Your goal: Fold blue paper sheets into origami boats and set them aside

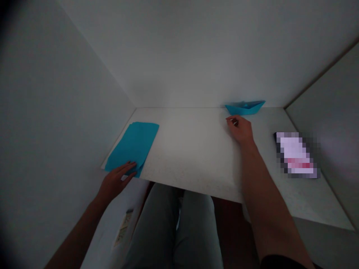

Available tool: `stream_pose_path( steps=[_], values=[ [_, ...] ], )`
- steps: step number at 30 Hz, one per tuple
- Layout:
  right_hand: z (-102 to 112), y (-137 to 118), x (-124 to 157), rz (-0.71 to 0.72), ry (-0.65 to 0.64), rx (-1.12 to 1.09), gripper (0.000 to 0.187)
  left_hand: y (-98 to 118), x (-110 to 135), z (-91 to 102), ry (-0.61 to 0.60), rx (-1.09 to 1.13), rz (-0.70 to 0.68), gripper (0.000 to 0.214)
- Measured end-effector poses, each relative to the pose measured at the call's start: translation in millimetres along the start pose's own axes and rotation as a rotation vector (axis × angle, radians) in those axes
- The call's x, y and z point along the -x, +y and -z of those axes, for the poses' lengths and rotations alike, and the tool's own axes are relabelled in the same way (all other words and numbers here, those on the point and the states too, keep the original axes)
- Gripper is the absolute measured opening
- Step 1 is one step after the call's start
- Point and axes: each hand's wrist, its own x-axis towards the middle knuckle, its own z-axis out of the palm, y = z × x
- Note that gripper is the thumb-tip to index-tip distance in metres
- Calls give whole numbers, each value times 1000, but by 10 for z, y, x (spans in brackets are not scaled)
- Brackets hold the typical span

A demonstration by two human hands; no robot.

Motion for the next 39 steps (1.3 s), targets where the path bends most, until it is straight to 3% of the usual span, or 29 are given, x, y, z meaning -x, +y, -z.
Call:
stream_pose_path(
  steps=[6,10,13,15,17,20,24,26,28,31,34,39],
  values=[
    [-1,-16,-11,-18,-16,-1,33,50,-197,112,-64,-38,122,49],
    [-15,-11,-10,1,-12,-5,32,109,-538,401,51,-75,142,45],
    [-35,4,-9,27,-11,-17,35,337,-916,636,200,-66,55,47],
    [-47,21,-12,33,-10,-31,37,615,-1159,691,213,-56,-59,46],
    [-56,39,-17,30,-8,-52,38,983,-1343,608,155,-54,-188,42],
    [-61,55,-19,29,-9,-90,38,1614,-1450,246,-25,-54,-324,38],
    [-61,36,-5,62,-29,-122,36,2340,-1386,-321,-248,-87,-331,40],
    [-60,19,5,63,-37,-133,35,2586,-1366,-475,-295,-106,-309,43],
    [-58,5,16,55,-32,-146,36,2742,-1385,-505,-334,-92,-303,46],
    [-56,-7,28,50,-37,-157,38,2820,-1466,-356,-369,-59,-316,50],
    [-53,-8,32,49,-39,-165,40,2751,-1606,-64,-328,-49,-379,50],
    [-47,7,25,54,-51,-155,39,2587,-2189,406,-258,57,-574,37]
  ],
)
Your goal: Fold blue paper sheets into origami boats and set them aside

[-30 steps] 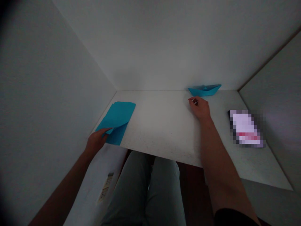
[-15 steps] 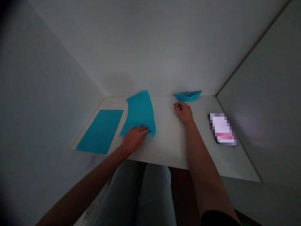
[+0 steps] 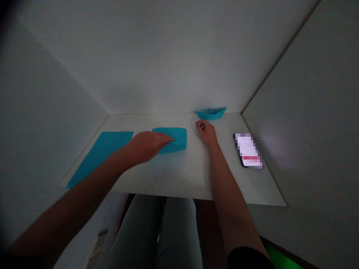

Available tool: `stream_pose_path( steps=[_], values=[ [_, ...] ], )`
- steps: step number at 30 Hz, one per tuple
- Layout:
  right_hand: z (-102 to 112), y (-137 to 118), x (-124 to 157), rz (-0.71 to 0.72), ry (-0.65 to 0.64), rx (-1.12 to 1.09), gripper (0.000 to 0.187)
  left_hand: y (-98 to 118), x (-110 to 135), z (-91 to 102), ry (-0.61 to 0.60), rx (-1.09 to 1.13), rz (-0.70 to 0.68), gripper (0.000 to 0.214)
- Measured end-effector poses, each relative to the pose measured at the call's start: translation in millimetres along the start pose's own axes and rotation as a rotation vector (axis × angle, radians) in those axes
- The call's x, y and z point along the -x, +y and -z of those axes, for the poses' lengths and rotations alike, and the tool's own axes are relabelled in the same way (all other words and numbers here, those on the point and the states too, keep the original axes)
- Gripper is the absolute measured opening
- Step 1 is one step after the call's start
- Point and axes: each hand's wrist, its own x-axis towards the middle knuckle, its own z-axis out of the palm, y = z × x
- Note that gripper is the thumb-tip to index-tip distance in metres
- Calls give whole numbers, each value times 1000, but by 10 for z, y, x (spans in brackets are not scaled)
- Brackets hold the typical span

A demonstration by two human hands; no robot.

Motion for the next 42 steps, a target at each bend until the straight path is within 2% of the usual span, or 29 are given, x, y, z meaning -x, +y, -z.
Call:
stream_pose_path(
  steps=[3,4,6,8,9,10,12,14,16,20,22,26,30,32,36,39,42],
  values=[
    [-2,8,-4,-5,-1,15,40,-199,-371,175,-8,-17,-104,35],
    [-4,10,-4,-10,1,17,41,-229,-476,174,45,-19,-99,36],
    [-4,10,-5,-20,5,15,44,-229,-589,79,245,-18,-37,41],
    [-2,8,-5,-19,6,6,46,-179,-535,-123,439,-28,43,44],
    [-1,7,-4,-18,5,2,46,-156,-452,-251,491,-37,71,44],
    [-1,4,-3,-17,4,1,46,-146,-343,-385,511,-39,79,43],
    [-6,-6,0,-18,-1,5,47,-200,-108,-642,469,-16,43,53],
    [-23,-29,7,-6,-17,8,47,-367,59,-839,445,25,73,63],
    [-49,-66,18,33,-46,15,46,-623,92,-959,429,80,216,55],
    [-105,-145,57,137,-147,106,43,-1129,-123,-1055,438,183,640,52],
    [-129,-167,82,154,-172,173,45,-1265,-221,-1091,432,216,736,58],
    [-174,-183,116,163,-209,229,53,-1300,-237,-1183,388,198,683,70],
    [-202,-220,119,157,-271,163,51,-1252,-199,-1236,320,227,596,59],
    [-213,-254,123,79,-287,65,50,-1242,-211,-1243,335,242,585,63],
    [-258,-344,162,-97,-301,-294,55,-1245,-247,-1241,394,284,591,81],
    [-283,-393,189,-132,-247,-422,61,-1270,-256,-1239,418,340,572,87],
    [-265,-396,185,-145,-101,-416,63,-1319,-262,-1244,438,398,488,84]
  ],
)
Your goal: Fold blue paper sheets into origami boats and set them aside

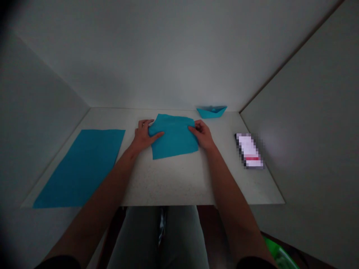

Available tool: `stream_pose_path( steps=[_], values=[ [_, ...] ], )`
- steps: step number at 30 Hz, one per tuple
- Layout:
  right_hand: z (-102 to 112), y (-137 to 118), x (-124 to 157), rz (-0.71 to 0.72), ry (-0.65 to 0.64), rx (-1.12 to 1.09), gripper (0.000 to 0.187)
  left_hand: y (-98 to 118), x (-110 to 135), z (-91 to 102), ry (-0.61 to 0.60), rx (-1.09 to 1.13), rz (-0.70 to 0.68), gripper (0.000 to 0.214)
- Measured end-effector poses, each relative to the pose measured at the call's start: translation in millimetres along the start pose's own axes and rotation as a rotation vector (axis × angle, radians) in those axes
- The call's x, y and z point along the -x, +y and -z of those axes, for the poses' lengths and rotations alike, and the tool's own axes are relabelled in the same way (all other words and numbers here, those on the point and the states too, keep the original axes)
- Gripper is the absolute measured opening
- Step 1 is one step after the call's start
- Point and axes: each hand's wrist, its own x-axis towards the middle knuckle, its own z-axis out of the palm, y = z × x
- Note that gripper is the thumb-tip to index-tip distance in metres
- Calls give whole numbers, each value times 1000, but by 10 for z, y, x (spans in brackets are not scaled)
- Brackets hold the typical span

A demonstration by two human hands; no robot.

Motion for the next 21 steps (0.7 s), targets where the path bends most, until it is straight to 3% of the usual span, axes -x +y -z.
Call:
stream_pose_path(
  steps=[3,8,11,14,17,21],
  values=[
    [35,4,-11,18,146,-30,62,-29,-39,5,-42,135,-80,65],
    [39,12,-6,48,168,-10,59,12,-72,27,-10,296,-132,27],
    [51,28,-25,117,212,-5,53,37,-81,27,66,420,-84,27],
    [77,67,-59,173,254,14,59,28,-107,12,112,720,-4,44],
    [65,108,-68,147,79,-56,76,15,-137,13,168,929,61,60],
    [-13,87,-11,87,-222,-188,87,23,-148,51,291,977,115,69]
  ],
)
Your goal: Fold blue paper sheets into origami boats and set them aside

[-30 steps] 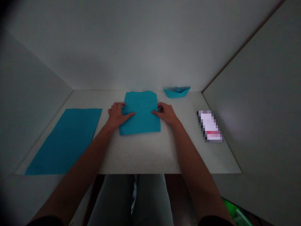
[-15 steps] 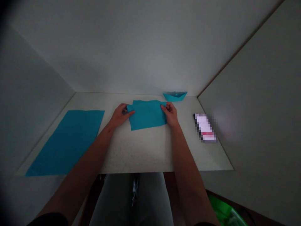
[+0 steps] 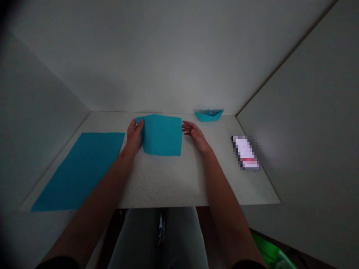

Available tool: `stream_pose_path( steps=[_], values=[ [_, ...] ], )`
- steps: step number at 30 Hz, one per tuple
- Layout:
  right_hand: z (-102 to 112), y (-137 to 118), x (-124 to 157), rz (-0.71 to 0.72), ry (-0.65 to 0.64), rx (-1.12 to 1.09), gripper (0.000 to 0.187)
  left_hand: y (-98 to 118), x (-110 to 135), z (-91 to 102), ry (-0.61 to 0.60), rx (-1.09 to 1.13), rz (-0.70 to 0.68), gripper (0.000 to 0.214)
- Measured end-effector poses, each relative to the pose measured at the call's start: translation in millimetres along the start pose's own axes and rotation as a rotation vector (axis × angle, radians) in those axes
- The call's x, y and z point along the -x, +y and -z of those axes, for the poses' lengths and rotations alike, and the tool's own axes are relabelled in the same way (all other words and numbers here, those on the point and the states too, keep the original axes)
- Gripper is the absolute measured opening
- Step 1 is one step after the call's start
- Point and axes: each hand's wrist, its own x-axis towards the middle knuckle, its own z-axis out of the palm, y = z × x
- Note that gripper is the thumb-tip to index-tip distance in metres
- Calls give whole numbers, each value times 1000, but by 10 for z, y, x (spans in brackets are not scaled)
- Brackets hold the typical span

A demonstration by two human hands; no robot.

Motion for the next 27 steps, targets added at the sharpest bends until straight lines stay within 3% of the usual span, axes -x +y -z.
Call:
stream_pose_path(
  steps=[4,7,11,14,17,19,22,25,27],
  values=[
    [-120,-102,55,-42,-159,-58,93,5,4,19,79,-114,-28,65],
    [-234,-177,70,-82,-157,-75,88,-42,7,17,78,-166,-47,63],
    [-361,-170,8,-107,4,-32,74,-89,-10,10,69,-183,-69,63],
    [-339,-94,-71,-65,174,52,73,-27,-31,35,210,-224,-184,57],
    [-250,-52,-108,-79,336,156,70,124,11,51,329,-264,-386,46],
    [-216,-67,-96,-121,359,181,65,224,103,22,216,-317,-503,38],
    [-243,-114,-54,-144,282,166,62,290,305,-83,-205,-554,-571,34],
    [-301,-116,-25,-121,209,169,64,244,470,-201,-624,-848,-495,42],
    [-315,-85,-17,-104,179,218,66,193,504,-244,-775,-934,-418,41]
  ],
)
